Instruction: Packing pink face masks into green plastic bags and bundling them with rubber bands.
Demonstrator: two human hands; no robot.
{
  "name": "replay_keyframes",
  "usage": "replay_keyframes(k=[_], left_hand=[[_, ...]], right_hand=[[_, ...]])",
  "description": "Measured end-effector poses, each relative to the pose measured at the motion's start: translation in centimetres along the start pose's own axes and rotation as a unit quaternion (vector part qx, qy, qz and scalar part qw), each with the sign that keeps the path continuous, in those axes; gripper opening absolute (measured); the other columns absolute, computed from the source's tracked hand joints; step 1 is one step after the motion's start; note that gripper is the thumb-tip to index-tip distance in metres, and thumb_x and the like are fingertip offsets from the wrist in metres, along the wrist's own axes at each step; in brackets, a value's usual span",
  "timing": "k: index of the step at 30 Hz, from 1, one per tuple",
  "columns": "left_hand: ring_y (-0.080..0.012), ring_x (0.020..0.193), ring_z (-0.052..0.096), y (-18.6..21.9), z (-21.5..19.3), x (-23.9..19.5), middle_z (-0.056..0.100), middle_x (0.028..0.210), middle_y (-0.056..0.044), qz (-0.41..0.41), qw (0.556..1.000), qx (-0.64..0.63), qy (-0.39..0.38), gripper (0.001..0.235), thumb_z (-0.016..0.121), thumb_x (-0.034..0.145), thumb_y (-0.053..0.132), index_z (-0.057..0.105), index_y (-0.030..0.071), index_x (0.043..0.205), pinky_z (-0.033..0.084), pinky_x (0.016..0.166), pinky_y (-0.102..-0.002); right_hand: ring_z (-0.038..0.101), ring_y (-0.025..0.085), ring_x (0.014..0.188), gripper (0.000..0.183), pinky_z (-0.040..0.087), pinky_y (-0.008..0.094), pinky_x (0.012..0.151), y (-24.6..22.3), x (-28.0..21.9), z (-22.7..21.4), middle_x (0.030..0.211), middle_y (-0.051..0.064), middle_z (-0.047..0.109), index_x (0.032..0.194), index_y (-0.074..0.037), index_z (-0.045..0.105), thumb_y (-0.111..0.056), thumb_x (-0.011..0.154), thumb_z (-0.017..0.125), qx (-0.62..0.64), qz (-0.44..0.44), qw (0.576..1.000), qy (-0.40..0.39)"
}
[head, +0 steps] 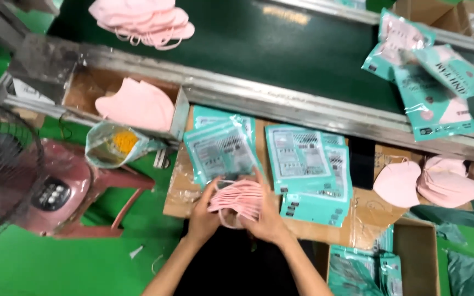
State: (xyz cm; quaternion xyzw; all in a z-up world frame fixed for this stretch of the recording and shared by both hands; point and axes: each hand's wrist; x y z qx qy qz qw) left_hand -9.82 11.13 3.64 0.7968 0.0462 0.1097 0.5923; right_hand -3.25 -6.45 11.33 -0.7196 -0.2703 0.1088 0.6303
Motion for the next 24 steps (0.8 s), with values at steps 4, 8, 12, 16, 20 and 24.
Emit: replay_keyframes(k=[4,8,12,16,20,24], left_hand=[[-0.0256,0.115,0.070,2.3,0.4,1.0,0.070,0.127,-0.014,-0.049,0.998,-0.023,0.019,0.079,0.084,0.080,0.024,0.048,0.003,0.147,0.056,0.097,-0.038],[-0.0300,0.121,0.062,5.1,3.0,3.3,0.063,0.131,-0.017,0.109,0.993,-0.022,0.042,0.053,0.067,0.088,0.004,0.051,0.000,0.139,0.048,0.103,-0.040],[-0.0237,0.105,0.066,8.1,9.1,5.8,0.066,0.112,-0.005,0.234,0.970,0.057,-0.040,0.017,0.075,0.095,0.007,0.070,0.008,0.111,0.057,0.089,-0.038],[-0.0298,0.102,0.059,6.9,14.8,9.8,0.060,0.104,-0.010,0.334,0.923,0.158,-0.108,0.022,0.075,0.086,0.008,0.064,0.005,0.104,0.055,0.087,-0.043],[-0.0308,0.106,0.061,4.6,17.9,11.0,0.060,0.104,-0.012,0.299,0.869,0.315,-0.235,0.026,0.068,0.074,0.000,0.063,0.002,0.099,0.055,0.081,-0.041],[-0.0360,0.092,0.061,4.1,17.0,11.3,0.061,0.106,-0.019,0.292,0.916,0.201,-0.187,0.031,0.068,0.079,0.002,0.065,0.000,0.109,0.054,0.077,-0.047]], right_hand=[[0.052,0.043,0.136,0.080,0.039,0.048,0.116,6.0,-3.9,0.9,0.148,0.029,0.052,0.158,0.000,0.029,-0.004,0.087,0.067,-0.224,-0.096,0.968,0.052],[0.065,0.031,0.103,0.041,0.052,0.041,0.091,6.8,-5.6,-2.9,0.118,0.024,0.066,0.133,0.009,0.055,-0.016,0.101,0.059,-0.216,0.056,0.909,0.352],[0.064,0.021,0.100,0.033,0.053,0.036,0.086,4.8,-8.7,-12.6,0.118,0.017,0.066,0.136,0.007,0.057,-0.019,0.118,0.048,0.086,0.021,0.824,0.560],[0.068,0.016,0.114,0.034,0.056,0.032,0.098,0.1,-8.3,-16.1,0.129,0.008,0.068,0.138,-0.002,0.057,-0.019,0.112,0.042,0.229,-0.016,0.802,0.552],[0.069,0.016,0.105,0.037,0.059,0.033,0.089,4.9,-10.7,-17.2,0.121,0.005,0.069,0.138,-0.002,0.054,-0.019,0.105,0.051,0.245,0.108,0.807,0.526],[0.065,0.014,0.092,0.033,0.054,0.029,0.079,9.2,-9.4,-14.4,0.107,0.009,0.071,0.128,0.010,0.067,-0.008,0.100,0.071,0.164,0.172,0.872,0.428]])
Point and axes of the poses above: each hand's wrist, its own x-axis towards the middle knuckle, its own z-axis out of the palm, y = z × x
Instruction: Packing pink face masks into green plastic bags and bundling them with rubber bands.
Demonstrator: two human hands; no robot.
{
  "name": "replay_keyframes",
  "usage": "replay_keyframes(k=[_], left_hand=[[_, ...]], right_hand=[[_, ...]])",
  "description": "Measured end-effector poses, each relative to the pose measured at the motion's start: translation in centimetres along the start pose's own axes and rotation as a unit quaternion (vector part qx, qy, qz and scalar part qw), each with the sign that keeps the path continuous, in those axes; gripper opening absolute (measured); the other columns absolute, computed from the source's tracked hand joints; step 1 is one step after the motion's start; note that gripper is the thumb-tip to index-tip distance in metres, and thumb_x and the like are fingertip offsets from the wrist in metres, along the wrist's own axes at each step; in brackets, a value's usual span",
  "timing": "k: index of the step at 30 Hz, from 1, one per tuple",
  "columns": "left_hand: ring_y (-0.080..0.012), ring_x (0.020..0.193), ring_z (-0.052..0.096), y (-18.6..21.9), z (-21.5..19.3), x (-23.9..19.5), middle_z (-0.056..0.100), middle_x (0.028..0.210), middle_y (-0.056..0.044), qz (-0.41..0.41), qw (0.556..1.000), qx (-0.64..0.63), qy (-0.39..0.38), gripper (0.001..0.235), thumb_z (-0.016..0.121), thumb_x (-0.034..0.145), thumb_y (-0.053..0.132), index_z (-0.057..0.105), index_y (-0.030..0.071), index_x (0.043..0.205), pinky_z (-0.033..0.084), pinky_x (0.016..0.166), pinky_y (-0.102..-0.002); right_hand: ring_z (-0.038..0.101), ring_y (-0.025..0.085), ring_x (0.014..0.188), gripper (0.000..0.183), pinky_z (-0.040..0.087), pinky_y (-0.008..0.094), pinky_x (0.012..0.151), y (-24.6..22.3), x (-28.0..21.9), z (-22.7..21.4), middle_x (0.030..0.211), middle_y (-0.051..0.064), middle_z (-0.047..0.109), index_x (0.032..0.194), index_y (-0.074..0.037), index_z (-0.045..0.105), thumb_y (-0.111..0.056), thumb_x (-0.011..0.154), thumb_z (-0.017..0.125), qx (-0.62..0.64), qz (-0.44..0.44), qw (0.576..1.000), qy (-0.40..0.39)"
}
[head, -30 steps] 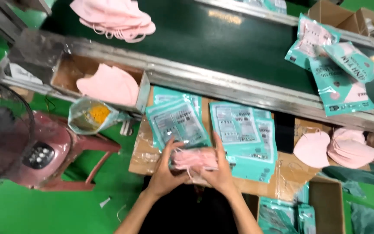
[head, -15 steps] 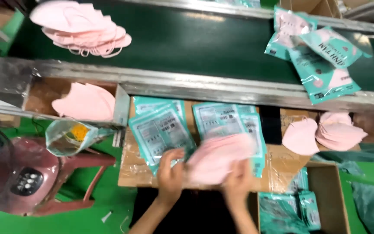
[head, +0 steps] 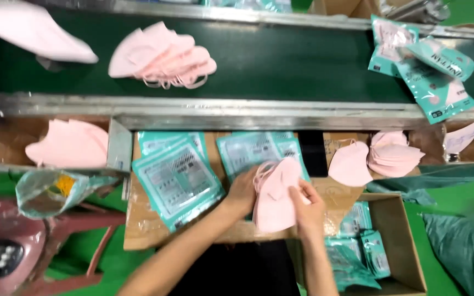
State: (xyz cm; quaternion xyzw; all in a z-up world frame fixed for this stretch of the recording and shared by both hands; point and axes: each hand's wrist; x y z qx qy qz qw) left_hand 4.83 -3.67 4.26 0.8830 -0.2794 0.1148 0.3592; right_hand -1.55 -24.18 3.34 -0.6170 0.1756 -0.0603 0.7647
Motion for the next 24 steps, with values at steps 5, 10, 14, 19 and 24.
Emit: replay_keyframes(k=[5,10,14,19,24], left_hand=[[-0.0366,0.097,0.065,1.1,-5.1,-2.0,0.063,0.108,-0.018,0.090,0.989,0.023,0.112,0.032,0.065,0.077,0.001,0.064,-0.002,0.109,0.056,0.078,-0.043],[-0.0328,0.096,0.067,3.7,-11.2,-2.7,0.067,0.104,-0.012,0.069,0.980,0.037,0.181,0.028,0.069,0.081,0.004,0.067,0.003,0.109,0.057,0.079,-0.042],[-0.0311,0.094,0.066,6.3,-13.5,-4.1,0.069,0.105,-0.012,0.127,0.969,0.026,0.211,0.022,0.071,0.089,0.007,0.067,0.002,0.109,0.055,0.078,-0.043],[-0.0281,0.104,0.067,6.3,-13.8,-5.5,0.068,0.113,-0.010,0.115,0.956,-0.055,0.265,0.032,0.077,0.094,0.021,0.063,0.007,0.119,0.055,0.090,-0.038],[-0.0339,0.127,0.055,-0.4,-5.0,-11.0,0.062,0.135,-0.018,-0.357,0.586,-0.704,0.180,0.078,0.069,0.091,0.043,0.045,-0.008,0.144,0.040,0.112,-0.052]], right_hand=[[0.066,0.012,0.077,0.027,0.054,0.026,0.068,-5.3,-1.6,5.0,0.090,0.006,0.073,0.114,-0.004,0.068,-0.008,0.088,0.070,0.043,0.045,0.997,-0.037],[0.060,0.017,0.075,0.019,0.049,0.032,0.068,-7.6,-4.4,7.7,0.082,0.010,0.062,0.090,0.005,0.070,-0.007,0.084,0.084,-0.302,-0.168,0.933,-0.094],[0.062,0.015,0.087,0.025,0.050,0.030,0.076,-9.2,-6.6,10.5,0.095,0.008,0.063,0.098,-0.001,0.068,-0.008,0.078,0.080,-0.329,-0.328,0.885,0.037],[0.063,0.016,0.107,0.025,0.048,0.029,0.096,-9.2,-6.5,10.3,0.114,0.008,0.066,0.108,0.002,0.070,-0.007,0.085,0.075,-0.174,-0.281,0.944,0.026],[0.062,0.017,0.105,0.043,0.047,0.030,0.094,-8.1,-6.1,10.6,0.112,0.006,0.068,0.113,0.001,0.068,-0.010,0.073,0.082,-0.252,-0.194,0.940,-0.121]])
Point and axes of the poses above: each hand's wrist, its own x-axis towards the middle knuckle, its own z-axis out of the palm, y = z × x
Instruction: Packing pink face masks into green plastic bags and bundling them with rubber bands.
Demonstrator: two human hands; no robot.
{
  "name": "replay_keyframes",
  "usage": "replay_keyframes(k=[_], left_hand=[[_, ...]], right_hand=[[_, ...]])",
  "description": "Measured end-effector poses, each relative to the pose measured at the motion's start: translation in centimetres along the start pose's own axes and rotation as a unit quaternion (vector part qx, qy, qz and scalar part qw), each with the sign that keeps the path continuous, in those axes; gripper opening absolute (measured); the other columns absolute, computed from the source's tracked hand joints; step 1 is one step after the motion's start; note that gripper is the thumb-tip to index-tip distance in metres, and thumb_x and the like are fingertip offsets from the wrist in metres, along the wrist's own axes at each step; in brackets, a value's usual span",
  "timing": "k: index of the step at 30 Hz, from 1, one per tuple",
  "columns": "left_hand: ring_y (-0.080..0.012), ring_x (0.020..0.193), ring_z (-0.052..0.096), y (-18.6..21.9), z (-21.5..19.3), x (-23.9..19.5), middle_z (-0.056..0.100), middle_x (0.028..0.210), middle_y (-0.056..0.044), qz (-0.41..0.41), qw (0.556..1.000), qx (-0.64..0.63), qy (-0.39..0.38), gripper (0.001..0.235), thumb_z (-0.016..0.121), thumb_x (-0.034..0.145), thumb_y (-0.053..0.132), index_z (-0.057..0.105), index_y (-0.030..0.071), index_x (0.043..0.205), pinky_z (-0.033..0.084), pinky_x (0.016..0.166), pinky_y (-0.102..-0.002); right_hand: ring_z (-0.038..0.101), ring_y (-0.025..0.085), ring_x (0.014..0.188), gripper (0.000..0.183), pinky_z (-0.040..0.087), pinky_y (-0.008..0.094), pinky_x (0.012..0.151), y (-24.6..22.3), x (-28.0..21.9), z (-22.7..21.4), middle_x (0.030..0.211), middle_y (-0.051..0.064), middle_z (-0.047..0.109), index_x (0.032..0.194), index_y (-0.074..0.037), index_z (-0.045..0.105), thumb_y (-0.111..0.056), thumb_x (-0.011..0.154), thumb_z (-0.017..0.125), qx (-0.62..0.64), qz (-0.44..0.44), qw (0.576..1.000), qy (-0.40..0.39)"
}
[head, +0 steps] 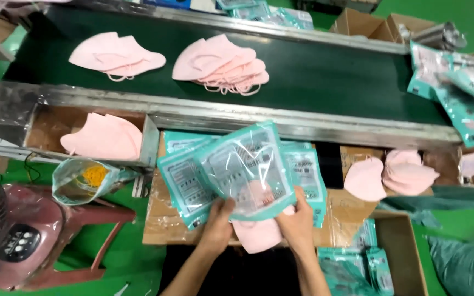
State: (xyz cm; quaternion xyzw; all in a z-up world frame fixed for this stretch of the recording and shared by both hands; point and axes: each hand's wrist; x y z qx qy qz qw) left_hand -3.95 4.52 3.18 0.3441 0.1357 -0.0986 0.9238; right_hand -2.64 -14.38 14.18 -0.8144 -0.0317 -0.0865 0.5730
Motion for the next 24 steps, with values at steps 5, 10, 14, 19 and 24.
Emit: replay_keyframes(k=[5,10,14,19,24], left_hand=[[-0.0170,0.140,0.047,7.2,5.5,-2.1,0.050,0.150,-0.009,0.084,0.982,0.152,-0.071,0.075,0.065,0.095,0.041,0.039,0.002,0.154,0.035,0.117,-0.039],[-0.0249,0.107,0.064,9.0,4.8,0.0,0.068,0.125,-0.023,0.077,0.966,0.245,-0.006,0.056,0.068,0.095,0.031,0.061,-0.005,0.138,0.053,0.095,-0.042],[-0.0204,0.107,0.064,8.4,4.5,-0.5,0.069,0.121,-0.018,0.136,0.986,0.099,-0.015,0.046,0.066,0.103,0.028,0.065,-0.008,0.131,0.052,0.093,-0.037],[-0.0215,0.100,0.071,4.2,4.4,-1.2,0.073,0.115,-0.013,-0.101,0.994,0.009,0.030,0.046,0.061,0.088,0.034,0.063,0.005,0.124,0.057,0.083,-0.038],[-0.0178,0.104,0.066,0.4,8.0,-2.8,0.069,0.118,-0.008,0.157,0.951,0.244,0.111,0.046,0.077,0.083,0.010,0.062,-0.001,0.125,0.055,0.093,-0.034]], right_hand=[[0.066,0.016,0.100,0.037,0.052,0.033,0.090,0.2,0.3,-0.6,0.107,0.005,0.071,0.106,-0.001,0.075,-0.013,0.072,0.084,0.023,0.082,0.995,0.053],[0.068,0.014,0.101,0.044,0.052,0.030,0.091,1.2,-0.8,-0.6,0.108,0.003,0.077,0.114,-0.006,0.074,-0.012,0.072,0.082,0.015,0.127,0.991,-0.043],[0.068,0.021,0.101,0.034,0.052,0.036,0.092,1.9,-0.9,-0.7,0.111,0.012,0.075,0.108,0.001,0.077,-0.009,0.076,0.083,0.134,0.151,0.979,-0.007],[0.066,0.016,0.111,0.040,0.050,0.031,0.097,1.4,0.1,0.1,0.123,0.010,0.070,0.111,0.002,0.076,-0.008,0.073,0.084,0.046,0.114,0.992,-0.012],[0.058,0.016,0.099,0.071,0.054,0.030,0.078,1.1,1.1,2.0,0.120,0.007,0.052,0.140,-0.007,0.049,-0.005,0.076,0.078,0.127,0.105,0.967,0.197]])
Point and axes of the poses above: each hand's wrist, its own x-axis towards the middle knuckle, its own z-axis out of the palm, y = z × x
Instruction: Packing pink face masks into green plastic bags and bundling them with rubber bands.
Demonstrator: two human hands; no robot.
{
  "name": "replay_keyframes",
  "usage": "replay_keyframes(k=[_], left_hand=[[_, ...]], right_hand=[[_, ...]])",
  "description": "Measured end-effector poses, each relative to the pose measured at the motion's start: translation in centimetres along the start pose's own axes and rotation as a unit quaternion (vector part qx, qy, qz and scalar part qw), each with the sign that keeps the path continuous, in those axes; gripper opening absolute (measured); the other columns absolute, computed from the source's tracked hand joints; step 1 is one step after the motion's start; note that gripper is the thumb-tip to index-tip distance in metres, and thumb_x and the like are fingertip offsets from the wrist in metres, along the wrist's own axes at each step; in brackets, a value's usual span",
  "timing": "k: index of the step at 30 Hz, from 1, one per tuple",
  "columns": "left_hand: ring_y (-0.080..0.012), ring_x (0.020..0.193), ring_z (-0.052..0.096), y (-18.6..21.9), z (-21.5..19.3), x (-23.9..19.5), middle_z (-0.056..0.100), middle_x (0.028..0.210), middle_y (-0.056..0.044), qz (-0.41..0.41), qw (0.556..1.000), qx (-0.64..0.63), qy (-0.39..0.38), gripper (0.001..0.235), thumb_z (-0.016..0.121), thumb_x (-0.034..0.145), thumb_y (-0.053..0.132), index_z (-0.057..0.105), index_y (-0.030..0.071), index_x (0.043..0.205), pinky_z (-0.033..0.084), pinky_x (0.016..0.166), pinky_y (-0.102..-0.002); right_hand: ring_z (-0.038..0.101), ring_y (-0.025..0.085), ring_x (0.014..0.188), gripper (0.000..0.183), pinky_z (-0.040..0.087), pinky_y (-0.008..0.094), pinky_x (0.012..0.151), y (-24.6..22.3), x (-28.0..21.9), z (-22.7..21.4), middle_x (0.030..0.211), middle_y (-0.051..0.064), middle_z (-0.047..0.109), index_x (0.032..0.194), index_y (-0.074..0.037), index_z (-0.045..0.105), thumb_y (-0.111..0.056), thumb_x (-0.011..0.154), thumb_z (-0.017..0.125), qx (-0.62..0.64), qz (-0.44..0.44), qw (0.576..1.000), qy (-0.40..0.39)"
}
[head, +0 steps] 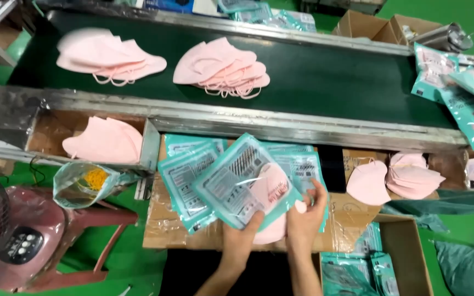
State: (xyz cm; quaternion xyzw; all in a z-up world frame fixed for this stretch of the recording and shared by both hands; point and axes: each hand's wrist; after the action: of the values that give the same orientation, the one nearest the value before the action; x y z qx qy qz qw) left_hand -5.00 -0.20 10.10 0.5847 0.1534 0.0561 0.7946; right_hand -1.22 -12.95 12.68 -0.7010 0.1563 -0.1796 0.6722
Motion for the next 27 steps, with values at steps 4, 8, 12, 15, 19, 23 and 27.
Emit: replay_keyframes(k=[4,8,12,15,19,23,27], left_hand=[[-0.0190,0.103,0.068,1.3,-0.7,0.0,0.069,0.117,-0.010,0.063,0.997,-0.050,0.020,0.045,0.077,0.084,0.006,0.061,-0.006,0.125,0.056,0.093,-0.035],[-0.0211,0.095,0.071,0.7,-1.9,0.5,0.074,0.111,-0.013,-0.040,0.998,-0.036,0.043,0.039,0.076,0.086,0.011,0.067,-0.008,0.118,0.058,0.086,-0.036],[-0.0151,0.106,0.064,-4.2,-2.2,-2.8,0.068,0.118,-0.008,0.027,0.985,0.013,-0.173,0.034,0.065,0.098,0.019,0.062,-0.001,0.126,0.054,0.090,-0.034],[-0.0271,0.100,0.065,-0.7,-3.6,-4.2,0.065,0.112,-0.017,0.040,0.901,0.078,-0.424,0.025,0.066,0.103,0.017,0.064,-0.004,0.118,0.057,0.091,-0.040],[-0.0277,0.093,0.076,8.7,-3.5,-4.1,0.077,0.097,-0.011,0.177,0.810,0.385,-0.404,0.015,0.074,0.099,0.024,0.077,0.010,0.101,0.058,0.084,-0.040],[-0.0314,0.088,0.073,13.6,-3.1,-1.2,0.076,0.102,-0.016,0.378,0.849,0.327,-0.172,0.027,0.078,0.087,0.018,0.073,0.002,0.108,0.058,0.077,-0.040],[-0.0101,0.063,0.064,10.9,-3.8,-0.6,0.076,0.073,-0.007,0.146,0.965,0.209,-0.066,0.017,0.079,0.084,0.010,0.080,0.001,0.099,0.051,0.057,-0.027]], right_hand=[[0.062,0.017,0.105,0.058,0.057,0.032,0.084,2.5,-3.0,-1.2,0.119,0.004,0.057,0.140,-0.009,0.050,-0.007,0.086,0.071,0.198,0.092,0.976,-0.021],[0.073,0.022,0.094,0.038,0.062,0.040,0.082,2.1,-3.5,-1.2,0.109,0.013,0.074,0.124,0.005,0.060,-0.013,0.091,0.064,0.253,0.330,0.885,-0.210],[0.070,0.019,0.084,0.030,0.056,0.035,0.071,6.3,-2.6,-2.0,0.103,0.012,0.074,0.120,0.008,0.063,-0.013,0.100,0.068,0.309,0.268,0.893,-0.188],[0.071,0.017,0.088,0.029,0.059,0.033,0.075,4.4,-1.4,-2.4,0.103,0.011,0.078,0.116,0.010,0.072,-0.011,0.095,0.073,0.124,0.166,0.948,-0.242],[0.067,0.020,0.075,0.045,0.056,0.034,0.066,-2.4,-1.6,-3.6,0.090,0.008,0.077,0.119,-0.002,0.068,-0.006,0.077,0.083,-0.153,0.028,0.957,-0.246],[0.076,0.016,0.087,0.039,0.061,0.030,0.076,-5.0,-2.6,-3.7,0.097,0.003,0.075,0.110,-0.003,0.063,-0.003,0.077,0.083,-0.206,-0.214,0.906,-0.301],[0.061,0.023,0.110,0.044,0.048,0.032,0.095,-7.8,-2.7,-2.1,0.119,0.011,0.061,0.122,0.007,0.056,0.007,0.078,0.065,-0.050,-0.255,0.960,-0.102]])
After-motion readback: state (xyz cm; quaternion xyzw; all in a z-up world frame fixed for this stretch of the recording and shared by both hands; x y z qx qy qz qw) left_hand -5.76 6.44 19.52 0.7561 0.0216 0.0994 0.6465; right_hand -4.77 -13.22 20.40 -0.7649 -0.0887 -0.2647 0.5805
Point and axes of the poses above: each hand's wrist, its own x-axis towards the middle knuckle, its own z-axis out of the palm, y = z × x
